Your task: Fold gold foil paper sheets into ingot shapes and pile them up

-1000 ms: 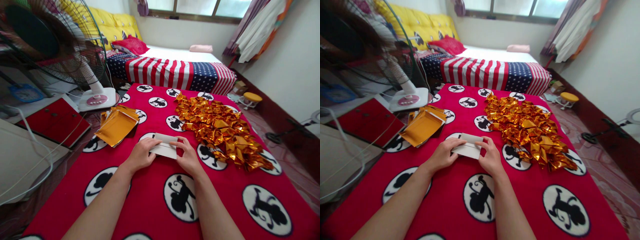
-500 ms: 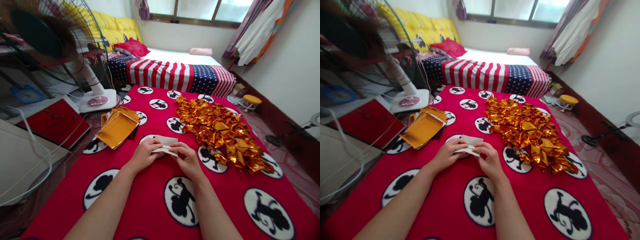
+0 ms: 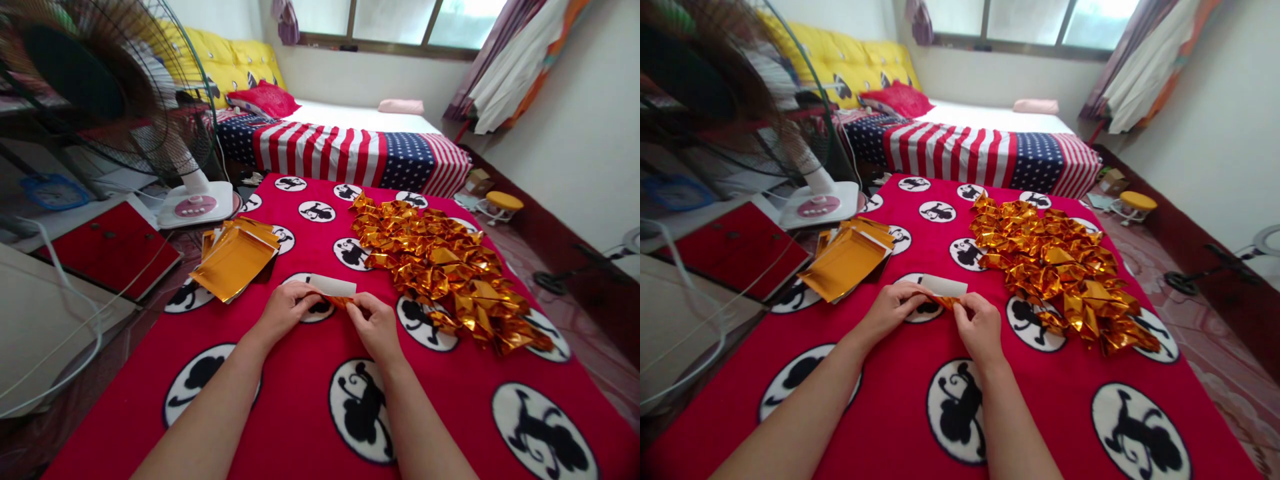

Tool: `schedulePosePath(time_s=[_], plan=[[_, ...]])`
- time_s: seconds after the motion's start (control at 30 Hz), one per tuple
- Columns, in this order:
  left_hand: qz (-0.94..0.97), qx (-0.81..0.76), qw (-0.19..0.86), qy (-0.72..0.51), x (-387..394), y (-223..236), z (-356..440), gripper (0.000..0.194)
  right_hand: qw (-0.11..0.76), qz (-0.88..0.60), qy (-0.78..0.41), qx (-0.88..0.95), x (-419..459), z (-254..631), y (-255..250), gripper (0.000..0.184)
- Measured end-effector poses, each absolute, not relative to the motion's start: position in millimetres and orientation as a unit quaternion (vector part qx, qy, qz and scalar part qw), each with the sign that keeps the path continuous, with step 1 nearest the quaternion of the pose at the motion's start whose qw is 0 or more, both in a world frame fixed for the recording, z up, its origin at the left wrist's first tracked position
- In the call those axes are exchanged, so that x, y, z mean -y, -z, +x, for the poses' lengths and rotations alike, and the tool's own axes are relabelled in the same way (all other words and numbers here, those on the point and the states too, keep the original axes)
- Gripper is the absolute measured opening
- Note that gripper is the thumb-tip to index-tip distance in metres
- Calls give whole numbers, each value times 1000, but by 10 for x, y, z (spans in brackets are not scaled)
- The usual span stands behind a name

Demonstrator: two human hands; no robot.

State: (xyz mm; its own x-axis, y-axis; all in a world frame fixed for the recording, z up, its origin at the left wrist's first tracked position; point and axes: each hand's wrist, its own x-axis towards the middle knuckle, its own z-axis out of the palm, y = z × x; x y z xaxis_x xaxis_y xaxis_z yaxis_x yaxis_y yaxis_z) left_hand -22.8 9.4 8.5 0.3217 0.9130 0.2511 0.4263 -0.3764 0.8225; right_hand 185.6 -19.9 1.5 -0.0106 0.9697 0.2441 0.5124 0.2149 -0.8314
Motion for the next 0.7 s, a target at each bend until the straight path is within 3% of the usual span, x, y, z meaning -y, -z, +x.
schedulePosePath(time_s=[0.27,0.5,0.7], plan=[[781,-418,334,-322,-96,-130,-287,14,452,-561,-295,628,234,1846,-23,17],[758,-431,352,-340,-49,-140,-305,10,400,-606,-246,643,281,1808,-42,19],[733,-478,297,-381,-51,-92,-234,19,403,-620,-222,635,287,1787,-27,18]])
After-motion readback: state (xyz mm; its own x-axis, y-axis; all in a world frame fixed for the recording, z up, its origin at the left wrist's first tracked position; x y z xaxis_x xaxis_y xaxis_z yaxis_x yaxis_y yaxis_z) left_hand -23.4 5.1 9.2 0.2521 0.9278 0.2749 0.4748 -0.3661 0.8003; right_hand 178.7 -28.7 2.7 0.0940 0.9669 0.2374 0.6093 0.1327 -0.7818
